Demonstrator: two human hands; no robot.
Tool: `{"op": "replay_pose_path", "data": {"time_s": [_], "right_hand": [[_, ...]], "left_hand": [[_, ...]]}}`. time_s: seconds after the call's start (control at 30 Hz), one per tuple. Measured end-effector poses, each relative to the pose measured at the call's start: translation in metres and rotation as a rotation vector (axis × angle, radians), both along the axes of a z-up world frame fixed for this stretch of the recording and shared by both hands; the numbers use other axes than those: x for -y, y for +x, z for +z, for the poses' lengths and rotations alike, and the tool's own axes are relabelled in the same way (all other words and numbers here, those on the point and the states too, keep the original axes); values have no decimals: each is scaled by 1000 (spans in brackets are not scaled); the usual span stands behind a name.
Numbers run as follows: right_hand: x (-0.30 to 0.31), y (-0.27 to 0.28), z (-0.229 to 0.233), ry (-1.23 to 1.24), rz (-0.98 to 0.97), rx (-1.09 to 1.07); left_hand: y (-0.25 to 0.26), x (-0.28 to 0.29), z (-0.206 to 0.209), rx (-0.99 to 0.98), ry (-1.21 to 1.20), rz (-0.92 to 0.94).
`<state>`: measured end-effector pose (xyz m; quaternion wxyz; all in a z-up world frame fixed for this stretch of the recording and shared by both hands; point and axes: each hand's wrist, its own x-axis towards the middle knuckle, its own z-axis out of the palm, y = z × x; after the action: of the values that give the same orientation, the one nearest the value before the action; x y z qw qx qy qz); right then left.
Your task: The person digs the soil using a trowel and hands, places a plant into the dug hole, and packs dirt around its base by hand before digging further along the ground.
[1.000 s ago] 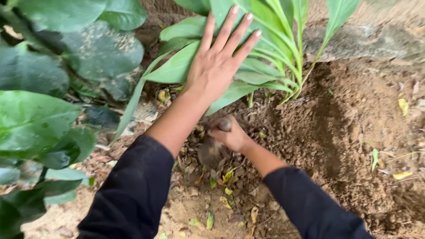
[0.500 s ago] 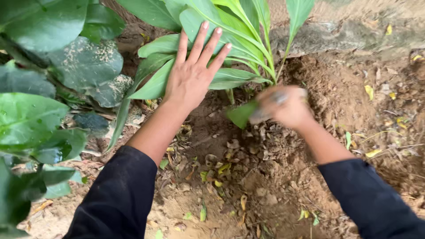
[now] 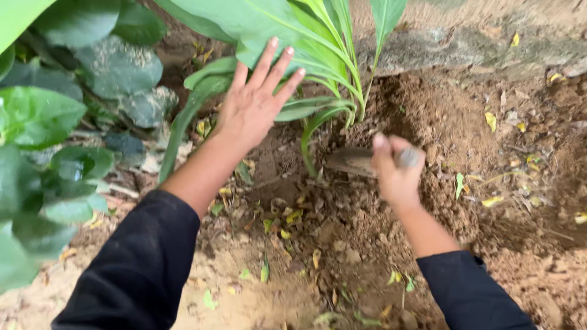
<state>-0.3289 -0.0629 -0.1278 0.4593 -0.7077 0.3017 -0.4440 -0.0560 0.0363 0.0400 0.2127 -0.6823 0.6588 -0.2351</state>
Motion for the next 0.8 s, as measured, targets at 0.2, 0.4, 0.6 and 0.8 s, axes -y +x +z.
{"op": "replay_pose_path", "data": {"time_s": [0.2,0.4,0.6,0.8], "right_hand": [[-78,-24,-71,-446,391,-445],[-62,-22,-64,-919,917,-316],[-40,-13,-25,-621,741,-350],[-14,-22,-9,-346,291,-406]], "left_hand": [[-24,-17,-5,80,38,-16],[-55,-34,-3,130,261,36],[-64,-43,-24,-492,-221,-155],[-137,-49,-102,11,26,-210]]}}
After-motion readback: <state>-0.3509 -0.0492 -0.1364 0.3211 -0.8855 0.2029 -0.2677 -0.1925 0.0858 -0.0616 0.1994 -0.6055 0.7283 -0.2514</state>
